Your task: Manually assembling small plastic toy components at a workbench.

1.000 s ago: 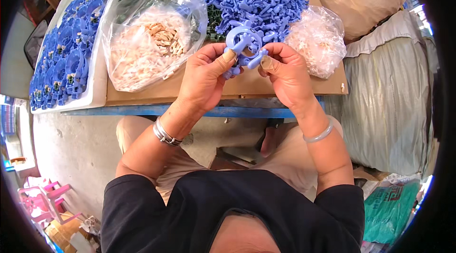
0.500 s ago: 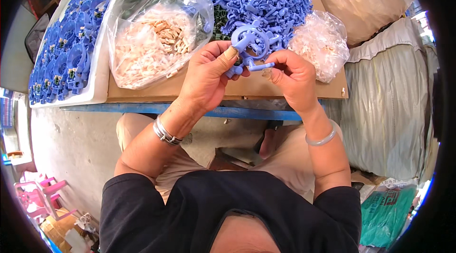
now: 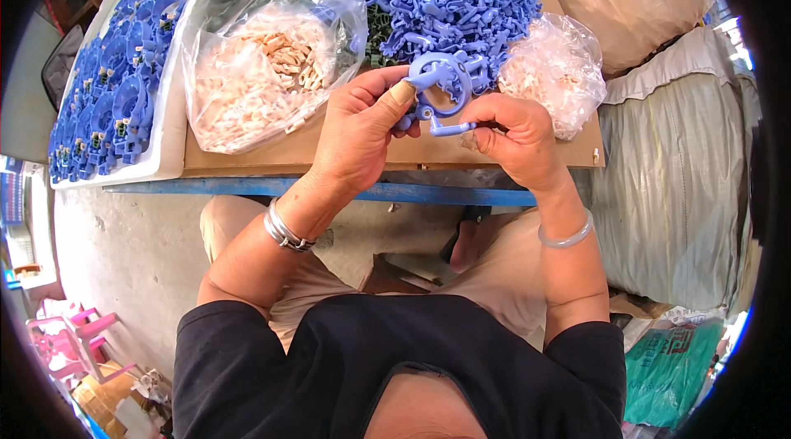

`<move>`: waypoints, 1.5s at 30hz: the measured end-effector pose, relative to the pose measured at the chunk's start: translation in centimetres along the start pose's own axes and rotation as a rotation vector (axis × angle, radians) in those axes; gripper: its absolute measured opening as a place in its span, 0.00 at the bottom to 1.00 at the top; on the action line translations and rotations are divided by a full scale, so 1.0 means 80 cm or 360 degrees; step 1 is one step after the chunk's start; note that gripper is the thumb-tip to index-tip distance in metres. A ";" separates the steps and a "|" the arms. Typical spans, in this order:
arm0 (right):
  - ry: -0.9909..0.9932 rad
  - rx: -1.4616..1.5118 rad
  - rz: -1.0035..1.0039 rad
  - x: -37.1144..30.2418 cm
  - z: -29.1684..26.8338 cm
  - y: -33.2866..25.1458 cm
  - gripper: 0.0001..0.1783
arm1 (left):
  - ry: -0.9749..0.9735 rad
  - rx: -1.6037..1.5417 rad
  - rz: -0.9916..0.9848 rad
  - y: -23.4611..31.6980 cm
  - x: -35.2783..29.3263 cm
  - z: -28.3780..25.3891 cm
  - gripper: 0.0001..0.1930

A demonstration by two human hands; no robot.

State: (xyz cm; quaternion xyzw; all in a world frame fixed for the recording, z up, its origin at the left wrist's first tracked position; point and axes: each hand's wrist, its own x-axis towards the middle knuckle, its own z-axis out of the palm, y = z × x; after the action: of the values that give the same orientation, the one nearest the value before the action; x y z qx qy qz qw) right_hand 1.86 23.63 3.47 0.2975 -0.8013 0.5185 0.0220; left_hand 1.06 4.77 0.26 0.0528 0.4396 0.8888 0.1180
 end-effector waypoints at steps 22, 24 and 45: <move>0.0226 -0.0395 -0.0321 0.003 0.041 -0.014 0.14 | 0.0077 -0.0671 -0.0391 0.001 0.003 -0.007 0.11; 0.0212 -0.0266 -0.0295 0.002 0.036 -0.017 0.11 | 0.0064 -0.0764 -0.0578 0.007 0.002 -0.008 0.11; 0.0187 0.0079 -0.0071 0.005 0.036 -0.013 0.12 | 0.0045 0.0249 0.0078 -0.002 -0.004 0.000 0.14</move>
State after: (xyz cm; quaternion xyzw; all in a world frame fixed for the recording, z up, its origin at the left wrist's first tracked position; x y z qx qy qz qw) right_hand 2.82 20.70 3.14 0.2848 -0.7788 0.5541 0.0733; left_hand 1.36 4.79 0.18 0.0600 0.5079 0.8551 0.0855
